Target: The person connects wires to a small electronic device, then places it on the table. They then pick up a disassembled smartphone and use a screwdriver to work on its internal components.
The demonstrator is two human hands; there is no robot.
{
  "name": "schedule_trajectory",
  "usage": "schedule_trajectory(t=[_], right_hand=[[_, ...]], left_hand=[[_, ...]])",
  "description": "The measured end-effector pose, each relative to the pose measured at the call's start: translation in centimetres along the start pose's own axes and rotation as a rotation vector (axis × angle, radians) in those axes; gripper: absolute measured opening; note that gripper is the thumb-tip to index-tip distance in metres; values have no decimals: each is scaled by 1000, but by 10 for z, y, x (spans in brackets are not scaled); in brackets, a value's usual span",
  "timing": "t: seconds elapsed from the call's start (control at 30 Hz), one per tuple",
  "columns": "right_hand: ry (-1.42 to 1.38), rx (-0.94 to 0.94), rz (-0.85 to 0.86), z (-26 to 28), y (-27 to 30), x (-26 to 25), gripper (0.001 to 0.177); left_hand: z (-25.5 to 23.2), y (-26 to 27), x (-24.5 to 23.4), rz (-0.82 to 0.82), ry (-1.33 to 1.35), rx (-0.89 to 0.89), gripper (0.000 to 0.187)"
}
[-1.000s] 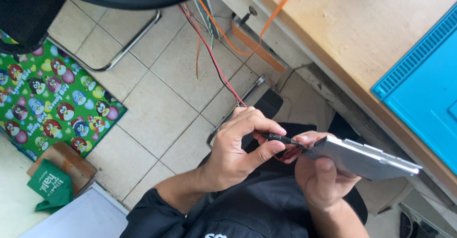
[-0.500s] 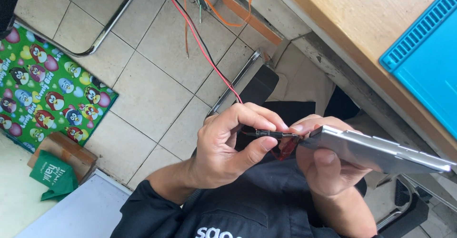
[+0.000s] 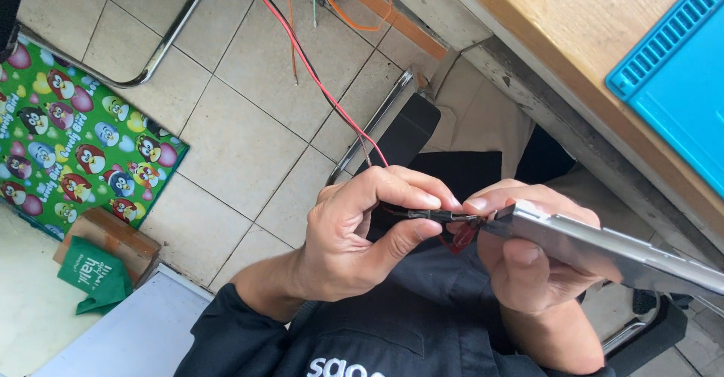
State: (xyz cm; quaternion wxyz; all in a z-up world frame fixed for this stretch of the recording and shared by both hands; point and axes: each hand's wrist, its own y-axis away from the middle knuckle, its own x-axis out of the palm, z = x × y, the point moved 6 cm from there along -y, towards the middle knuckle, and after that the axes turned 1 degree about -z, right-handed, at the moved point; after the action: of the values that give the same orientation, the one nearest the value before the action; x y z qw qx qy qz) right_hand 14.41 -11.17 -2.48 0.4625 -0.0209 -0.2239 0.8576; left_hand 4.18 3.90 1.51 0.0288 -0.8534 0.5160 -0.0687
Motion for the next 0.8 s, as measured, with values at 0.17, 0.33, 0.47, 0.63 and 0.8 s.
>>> schedule_trajectory(t=[0.17, 0.33, 0.47, 0.63, 0.8], right_hand=[[12, 15, 16, -1, 1, -5, 25], [52, 62, 27, -1, 2, -6, 31], [86, 62, 43, 0, 5, -7, 27], [122, 30, 27, -1, 8, -8, 27], [216, 44, 45, 1, 7, -8, 29]], left_hand=[[0, -1, 1, -22, 8, 34, 16], [1, 1, 1, -47, 8, 29, 16], [4, 1, 1, -72, 41, 30, 16], [5, 2, 1, -88, 62, 46, 16], [6, 2, 1, -100, 91, 37, 16]])
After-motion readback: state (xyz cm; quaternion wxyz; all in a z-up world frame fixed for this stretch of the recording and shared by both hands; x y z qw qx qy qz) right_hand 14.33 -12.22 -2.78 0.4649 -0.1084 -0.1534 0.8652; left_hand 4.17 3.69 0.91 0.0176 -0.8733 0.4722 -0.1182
